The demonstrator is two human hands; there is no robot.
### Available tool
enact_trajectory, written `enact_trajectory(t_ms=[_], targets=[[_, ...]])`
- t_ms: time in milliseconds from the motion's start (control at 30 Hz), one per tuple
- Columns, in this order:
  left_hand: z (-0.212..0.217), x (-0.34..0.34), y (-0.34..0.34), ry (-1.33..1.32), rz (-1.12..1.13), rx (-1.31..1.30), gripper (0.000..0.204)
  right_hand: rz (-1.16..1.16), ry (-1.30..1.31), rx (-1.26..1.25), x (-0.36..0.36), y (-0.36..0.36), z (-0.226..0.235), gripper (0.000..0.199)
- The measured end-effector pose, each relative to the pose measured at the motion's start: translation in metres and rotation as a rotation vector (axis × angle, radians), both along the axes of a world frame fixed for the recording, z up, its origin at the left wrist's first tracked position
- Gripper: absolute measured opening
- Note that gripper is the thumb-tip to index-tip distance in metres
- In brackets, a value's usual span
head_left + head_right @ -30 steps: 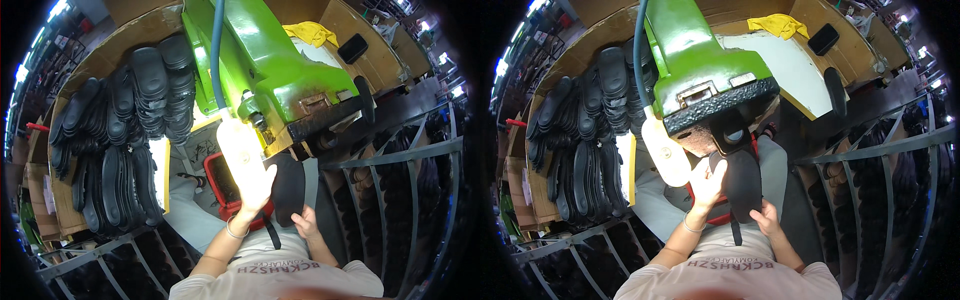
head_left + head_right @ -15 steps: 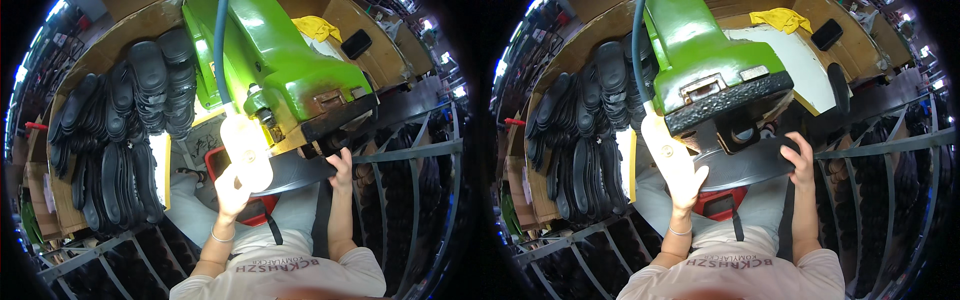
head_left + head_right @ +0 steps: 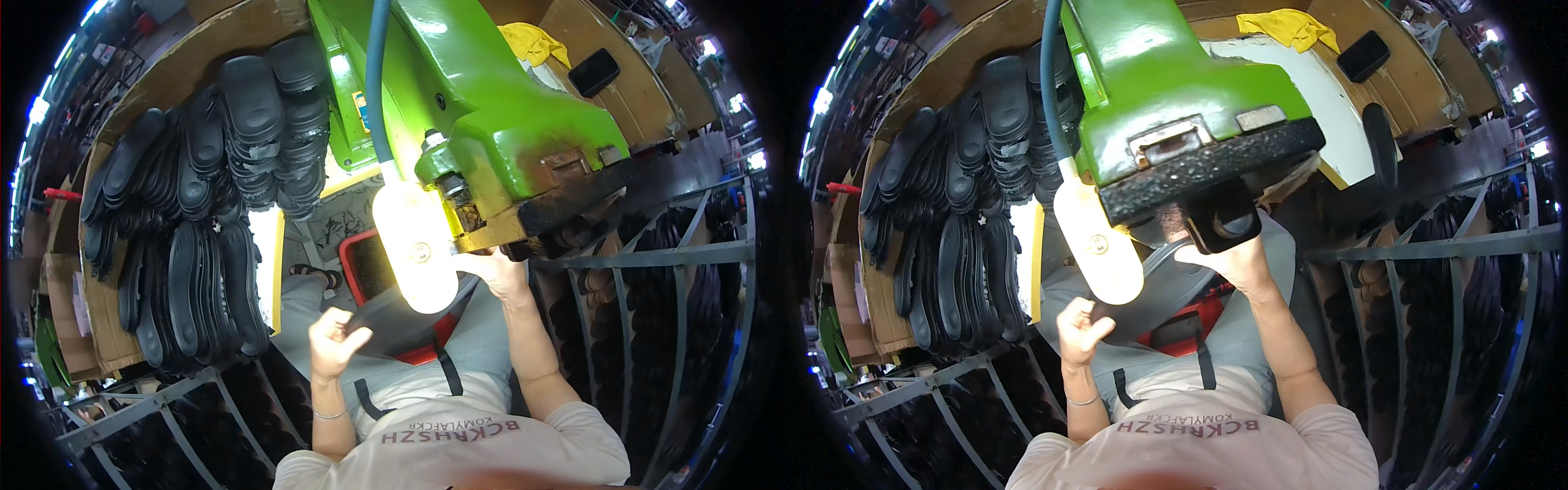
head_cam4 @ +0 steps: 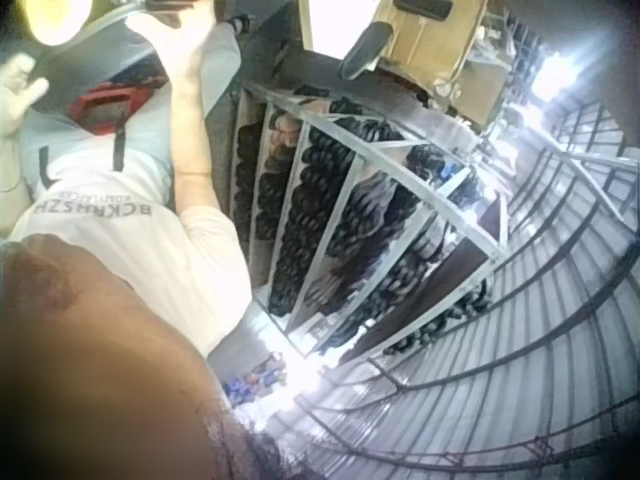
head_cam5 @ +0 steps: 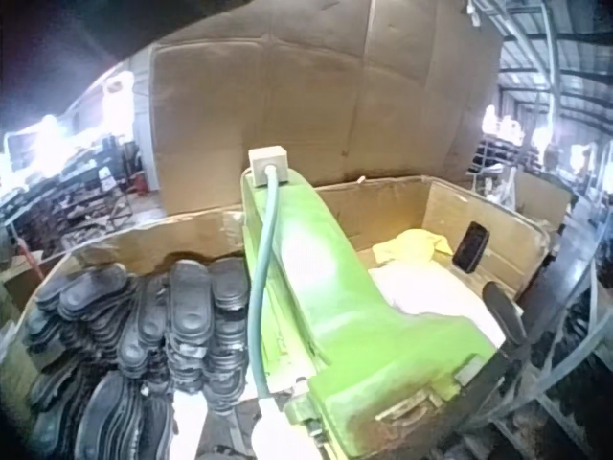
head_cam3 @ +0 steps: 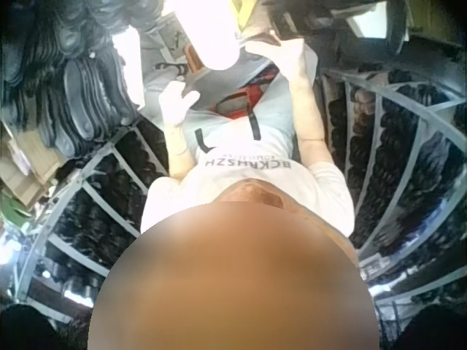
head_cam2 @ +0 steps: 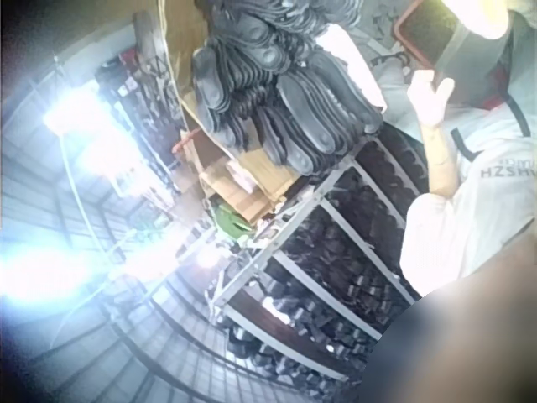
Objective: Using a specialized industrial machine to press and shape shoe components.
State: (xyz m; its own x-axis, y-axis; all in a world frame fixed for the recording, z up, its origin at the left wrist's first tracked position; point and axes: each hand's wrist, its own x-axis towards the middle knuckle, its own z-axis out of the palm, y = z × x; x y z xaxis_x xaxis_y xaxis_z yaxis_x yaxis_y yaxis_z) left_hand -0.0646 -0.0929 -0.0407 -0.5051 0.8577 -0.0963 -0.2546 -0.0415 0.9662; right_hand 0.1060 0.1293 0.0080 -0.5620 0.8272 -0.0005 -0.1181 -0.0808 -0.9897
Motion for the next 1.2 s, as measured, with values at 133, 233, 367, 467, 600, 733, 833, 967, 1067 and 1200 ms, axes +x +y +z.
enact_trajectory(t_ms=[133,233,367,467,600,733,833,967,1067,1200], targets=[[0.007,0.026,0.03,0.297,-0.293,-0.143,0.015,-0.02,0.007,-0.017,-0.006,-0.007,0.0,0.06],[0.025,0.052,0.077,0.222,-0.227,-0.032,0.025,-0.047,0.156,0.01,-0.01,-0.02,0.005,0.054],[0.02,0.067,0.115,0.407,-0.104,0.022,0.024,-0.197,-0.049,0.08,0.033,-0.055,-0.029,0.038],[0.013,0.081,0.121,0.47,-0.026,0.002,0.023,0.18,-0.361,-0.077,0.094,-0.094,-0.063,0.051],[0.018,0.082,0.116,0.759,0.052,-0.072,0.024,-0.134,-0.038,-0.477,0.143,-0.109,-0.075,0.041],[0.033,0.079,0.121,0.672,0.07,-0.017,0.024,-0.465,0.081,-0.251,0.14,-0.063,-0.042,0.04],[0.034,0.075,0.123,0.701,0.083,0.0,0.02,-0.541,0.087,-0.163,0.129,-0.018,-0.024,0.037],[0.032,0.052,0.116,1.055,0.111,0.124,0.026,-0.46,0.174,-0.027,0.101,0.031,-0.002,0.03],[0.035,0.033,0.103,0.149,0.04,0.258,0.024,-0.404,0.22,-0.034,0.072,0.035,0.004,0.027],[0.032,0.002,0.081,0.135,0.106,0.288,0.023,-0.347,0.283,-0.053,0.044,0.016,-0.004,0.027]])
